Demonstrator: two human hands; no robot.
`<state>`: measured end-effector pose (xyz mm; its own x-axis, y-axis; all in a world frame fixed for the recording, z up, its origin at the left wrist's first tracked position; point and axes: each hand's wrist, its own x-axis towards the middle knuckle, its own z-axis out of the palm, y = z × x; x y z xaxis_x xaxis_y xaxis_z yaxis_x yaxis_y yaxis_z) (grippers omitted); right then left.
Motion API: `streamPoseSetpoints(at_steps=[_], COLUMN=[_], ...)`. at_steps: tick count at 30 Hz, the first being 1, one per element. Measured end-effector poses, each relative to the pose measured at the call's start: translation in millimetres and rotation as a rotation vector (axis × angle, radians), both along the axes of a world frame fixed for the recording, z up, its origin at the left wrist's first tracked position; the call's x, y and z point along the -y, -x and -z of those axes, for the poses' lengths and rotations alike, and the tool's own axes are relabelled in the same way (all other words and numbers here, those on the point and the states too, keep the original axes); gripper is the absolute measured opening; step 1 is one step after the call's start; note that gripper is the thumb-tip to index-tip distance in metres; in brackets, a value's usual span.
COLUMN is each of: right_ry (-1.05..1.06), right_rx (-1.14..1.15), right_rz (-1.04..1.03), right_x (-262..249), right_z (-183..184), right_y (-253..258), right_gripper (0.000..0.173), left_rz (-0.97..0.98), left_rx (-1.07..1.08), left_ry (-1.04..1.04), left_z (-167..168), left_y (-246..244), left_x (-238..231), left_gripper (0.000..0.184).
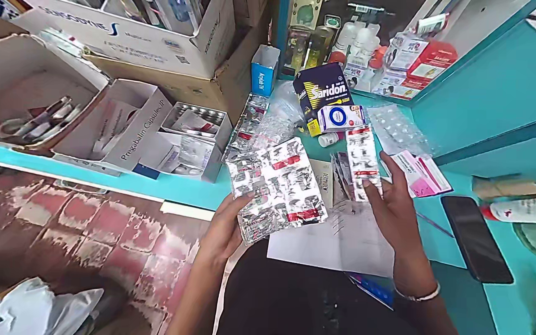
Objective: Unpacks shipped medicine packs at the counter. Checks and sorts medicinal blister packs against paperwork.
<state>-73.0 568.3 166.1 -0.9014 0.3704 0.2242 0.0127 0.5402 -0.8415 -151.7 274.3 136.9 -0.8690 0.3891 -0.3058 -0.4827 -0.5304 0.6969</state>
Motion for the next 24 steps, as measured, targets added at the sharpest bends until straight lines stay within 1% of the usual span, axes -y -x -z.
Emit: streamPoseSetpoints(at_steps=[2,3,4,5,7,9,10,12,14,20,22,24], right_ry=[-0.413,-0.521,-0.558,-0.543,-0.412,-0.221,-0.169,-0.092,0.007,0.233,0.350,0.498], right_rx=[0.010,-0.004,-0.022,-0.048,-0.062,-0.021,-0.007,-0.028,-0.045,-0.022,-0.025,-0.012], right_rz=[0.104,0.120,0.118,0.100,0.010,-0.093,-0.107,-0.086,-0.092,-0.046,-0.009,0.036], right_x=[-12.1,-13.4,-11.2,-5.5,12.0,29.5,35.8,40.5,37.4,26.6,21.8,18.2], right_z=[2.8,2.4,0.5,-2.7,-7.4,-1.5,2.5,7.5,5.2,1.0,1.3,1.1], right_y=[1.6,2.5,3.5,3.9,2.4,4.7,7.1,11.0,11.6,6.3,5.2,5.0], right_gripper=[0.051,0.051,0.054,0.057,0.060,0.063,0.062,0.049,0.038,0.028,0.021,0.017], left_rz=[0.013,0.021,0.035,0.052,0.092,0.122,0.130,0.122,0.119,0.191,0.210,0.213], left_rx=[0.006,-0.001,-0.016,-0.032,-0.051,-0.086,-0.108,-0.134,-0.126,-0.103,-0.100,-0.099], left_ry=[0.003,0.004,0.000,-0.007,-0.028,-0.064,-0.086,-0.104,-0.122,-0.179,-0.175,-0.163], left_z=[-1.5,-1.9,-1.7,-1.0,1.0,3.8,5.2,5.8,8.0,11.6,7.3,3.8], left_y=[-0.5,-1.2,-1.7,-2.4,-5.0,-7.6,-8.5,-9.1,-8.2,-5.7,-4.3,-3.2], left_x=[-5.2,-7.4,-9.3,-11.6,-17.7,-23.6,-25.5,-27.7,-26.6,-24.4,-25.7,-27.1], left_gripper=[0.023,0.024,0.025,0.025,0.026,0.027,0.031,0.046,0.053,0.037,0.030,0.029])
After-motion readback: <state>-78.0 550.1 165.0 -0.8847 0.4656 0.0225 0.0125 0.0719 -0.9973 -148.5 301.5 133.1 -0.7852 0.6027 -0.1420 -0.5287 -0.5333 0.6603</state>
